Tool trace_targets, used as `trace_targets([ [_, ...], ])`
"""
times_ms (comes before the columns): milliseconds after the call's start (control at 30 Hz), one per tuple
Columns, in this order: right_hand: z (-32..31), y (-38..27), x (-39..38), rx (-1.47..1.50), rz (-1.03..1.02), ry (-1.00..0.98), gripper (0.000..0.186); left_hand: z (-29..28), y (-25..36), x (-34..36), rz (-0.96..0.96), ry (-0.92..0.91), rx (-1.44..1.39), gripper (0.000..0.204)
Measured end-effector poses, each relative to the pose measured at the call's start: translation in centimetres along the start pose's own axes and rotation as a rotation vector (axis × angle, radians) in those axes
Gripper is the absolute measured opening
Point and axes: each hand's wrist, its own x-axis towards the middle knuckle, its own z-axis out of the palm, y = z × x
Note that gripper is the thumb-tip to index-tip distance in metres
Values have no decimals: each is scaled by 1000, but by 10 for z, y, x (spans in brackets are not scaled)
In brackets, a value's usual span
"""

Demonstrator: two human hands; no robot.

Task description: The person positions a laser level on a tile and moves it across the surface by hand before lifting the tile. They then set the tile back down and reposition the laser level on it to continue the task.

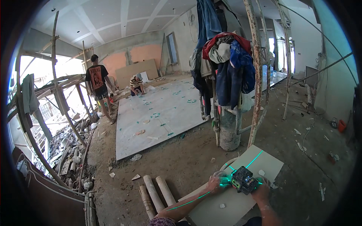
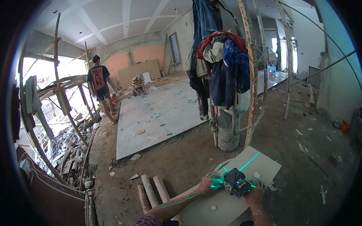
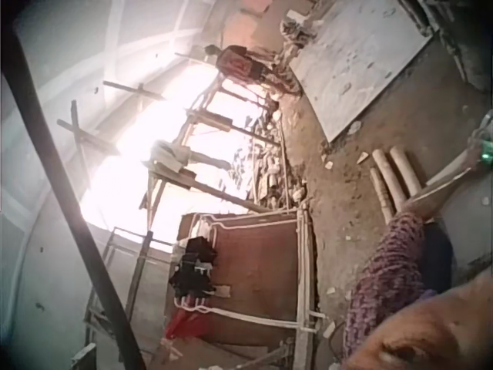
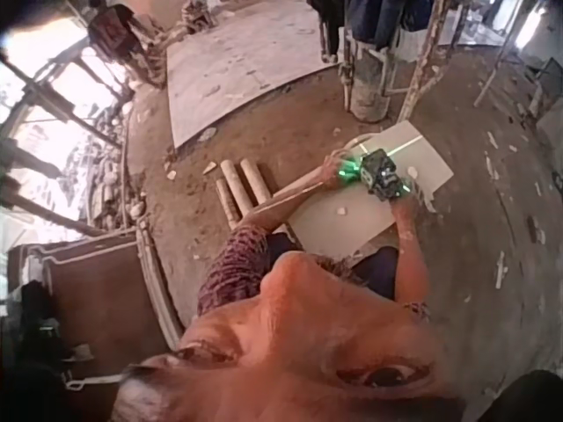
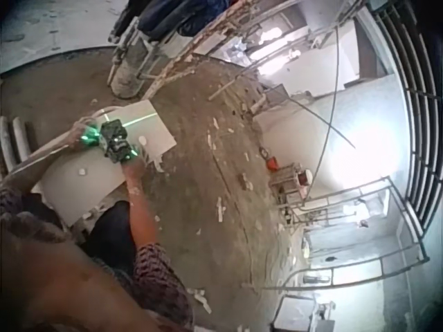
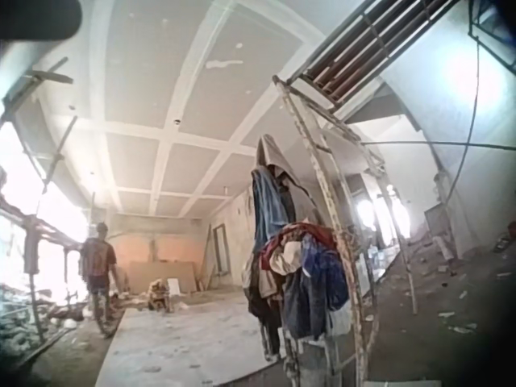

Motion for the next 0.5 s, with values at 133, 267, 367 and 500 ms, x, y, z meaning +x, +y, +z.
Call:
trace_targets([
  [133,0,-3,2,6,-9,5,23,5,-9,-1,28,60,-31,36],
  [267,0,0,0,-30,-16,6,25,-5,6,1,18,19,1,34],
  [367,0,-3,1,39,50,12,26,-8,8,-2,13,19,-12,33],
  [500,-5,-8,4,-15,-16,-14,25,-8,10,-4,4,38,-22,32],
])
